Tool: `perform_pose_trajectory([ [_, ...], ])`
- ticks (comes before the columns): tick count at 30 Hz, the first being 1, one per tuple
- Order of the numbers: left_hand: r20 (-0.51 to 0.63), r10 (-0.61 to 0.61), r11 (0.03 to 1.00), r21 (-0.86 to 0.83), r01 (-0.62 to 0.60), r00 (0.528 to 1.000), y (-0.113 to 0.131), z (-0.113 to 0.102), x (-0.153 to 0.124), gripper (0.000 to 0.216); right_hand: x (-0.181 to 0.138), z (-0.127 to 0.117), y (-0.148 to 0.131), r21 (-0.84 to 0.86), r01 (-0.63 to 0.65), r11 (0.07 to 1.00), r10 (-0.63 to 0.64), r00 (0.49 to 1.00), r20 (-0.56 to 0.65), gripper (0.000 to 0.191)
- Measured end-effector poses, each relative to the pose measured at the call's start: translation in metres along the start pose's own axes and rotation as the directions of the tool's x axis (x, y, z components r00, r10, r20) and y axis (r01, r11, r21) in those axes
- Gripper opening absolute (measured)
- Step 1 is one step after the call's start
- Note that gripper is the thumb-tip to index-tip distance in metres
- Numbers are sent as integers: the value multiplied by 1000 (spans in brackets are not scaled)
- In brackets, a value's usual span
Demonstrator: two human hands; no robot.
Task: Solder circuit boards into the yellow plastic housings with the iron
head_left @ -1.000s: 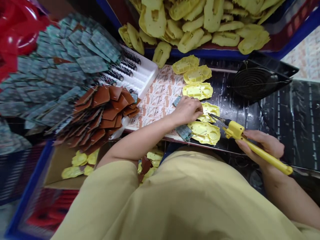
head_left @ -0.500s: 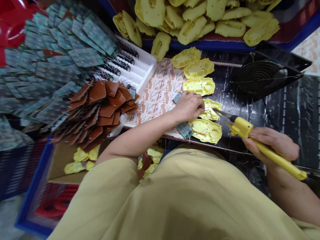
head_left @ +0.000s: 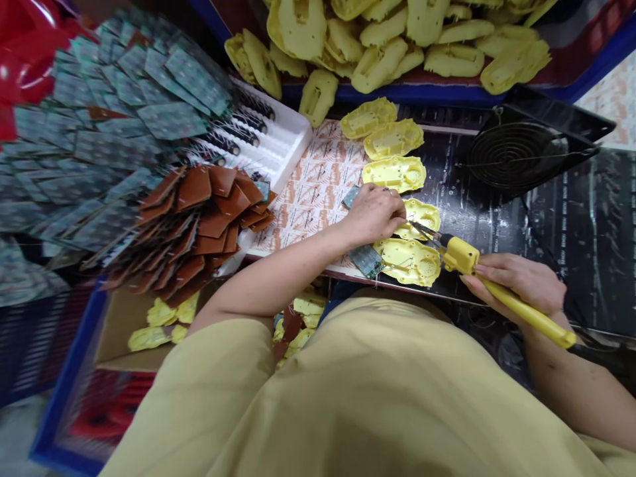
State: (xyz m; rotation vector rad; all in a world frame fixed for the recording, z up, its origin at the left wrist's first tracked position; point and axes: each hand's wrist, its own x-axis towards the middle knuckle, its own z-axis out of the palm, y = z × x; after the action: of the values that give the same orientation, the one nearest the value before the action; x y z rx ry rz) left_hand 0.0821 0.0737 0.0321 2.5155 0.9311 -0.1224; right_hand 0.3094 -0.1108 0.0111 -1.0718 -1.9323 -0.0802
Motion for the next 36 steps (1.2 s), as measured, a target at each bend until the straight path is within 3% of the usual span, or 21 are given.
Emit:
perform_pose_trajectory([
  [6, -62, 70, 997, -23, -72, 996, -7, 6, 2, 19, -10, -10, -2, -32, -149, 988, 145, 983, -108, 18],
  [15, -35, 36, 999, -1, -36, 999, -5, 3, 1, 19, -9, -2, 3, 15, -57, 998, 58, 995, -77, 25],
  [18, -41, 52, 999, -2, -52, 998, -6, 5, 2, 20, -17, -3, 1, -62, -121, 991, 113, 987, -115, 20],
  [23, -54, 95, 995, 45, -93, 994, -10, 8, 0, 25, -34, 0, -4, -221, -308, 925, 244, 931, -272, 53],
  [27, -143, 220, 970, 134, -201, 965, -34, 2, -15, 48, -37, 7, -1, -239, -240, 941, 171, 946, -276, 46],
  [32, 99, 247, 949, 178, -261, 964, -60, -6, -53, 76, -33, 10, 4, -323, -183, 928, 79, 947, -310, 46],
  [36, 158, 165, 954, 226, -198, 974, -47, 5, -83, 97, -28, 13, 5, -344, -121, 931, 24, 961, -274, 26],
])
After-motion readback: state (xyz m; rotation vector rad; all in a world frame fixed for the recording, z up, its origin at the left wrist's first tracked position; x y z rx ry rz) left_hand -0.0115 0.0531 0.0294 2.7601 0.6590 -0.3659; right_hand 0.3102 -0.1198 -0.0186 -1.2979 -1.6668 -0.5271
